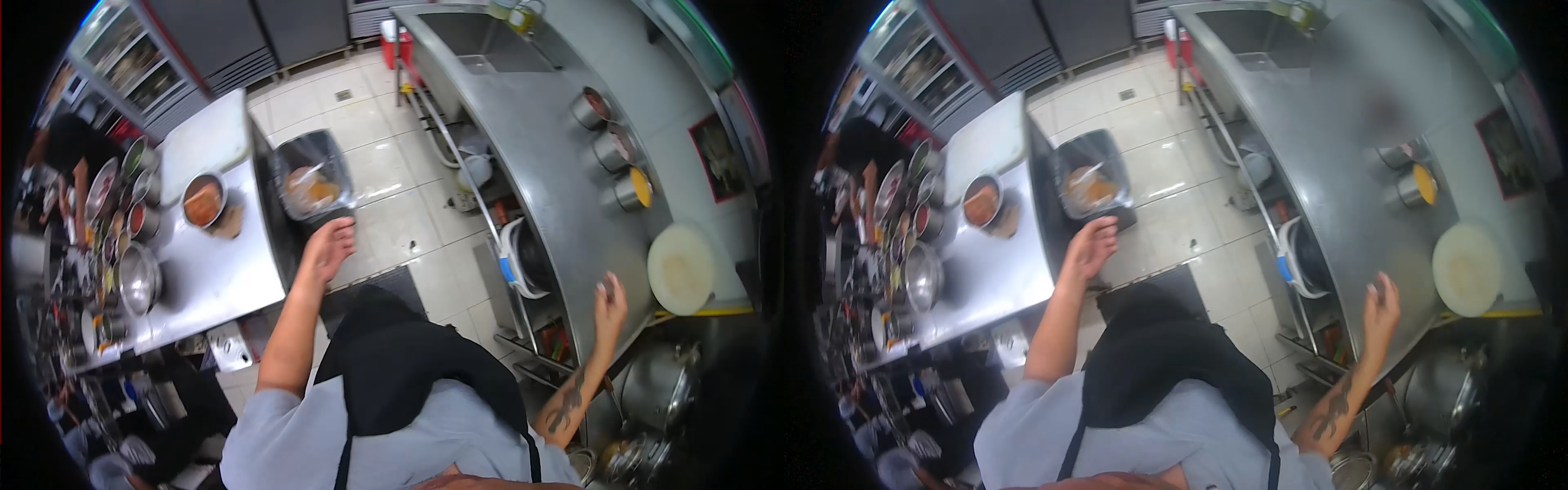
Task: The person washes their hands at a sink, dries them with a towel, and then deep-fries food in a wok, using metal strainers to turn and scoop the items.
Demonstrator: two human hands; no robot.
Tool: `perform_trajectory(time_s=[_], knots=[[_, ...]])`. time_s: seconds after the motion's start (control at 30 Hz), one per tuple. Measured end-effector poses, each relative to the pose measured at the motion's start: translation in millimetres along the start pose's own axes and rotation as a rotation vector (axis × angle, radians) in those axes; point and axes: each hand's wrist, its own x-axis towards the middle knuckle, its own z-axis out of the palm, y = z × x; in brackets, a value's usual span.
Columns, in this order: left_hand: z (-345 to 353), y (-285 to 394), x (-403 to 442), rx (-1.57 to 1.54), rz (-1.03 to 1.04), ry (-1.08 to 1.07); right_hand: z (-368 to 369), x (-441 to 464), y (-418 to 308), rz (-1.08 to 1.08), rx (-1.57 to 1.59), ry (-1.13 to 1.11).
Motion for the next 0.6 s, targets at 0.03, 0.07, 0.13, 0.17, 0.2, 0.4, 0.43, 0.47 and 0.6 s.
perform_trajectory(time_s=[0.03,0.07,0.13,0.17,0.2,0.4,0.43,0.47,0.6], knots=[[-9,2,0,-0.029,0.033,0.034,17,24,-7,-0.075,0.014,0.004],[-15,4,2,-0.072,0.034,0.074,30,44,-21,-0.086,0.026,-0.014],[-25,11,7,-0.115,0.073,0.111,59,82,-40,-0.115,0.033,-0.029],[-31,16,15,-0.134,0.102,0.111,75,97,-44,-0.127,0.026,-0.025],[-38,22,21,-0.152,0.127,0.113,88,107,-49,-0.135,0.019,-0.025],[-40,93,82,-0.219,0.230,0.093,128,171,-77,-0.109,0.018,-0.020],[-39,108,96,-0.198,0.243,0.093,133,182,-79,-0.078,0.026,-0.010],[-34,120,108,-0.199,0.254,0.078,136,189,-78,-0.044,0.032,-0.005],[3,161,157,-0.147,0.287,0.024,152,221,-70,-0.028,-0.044,0.018]])
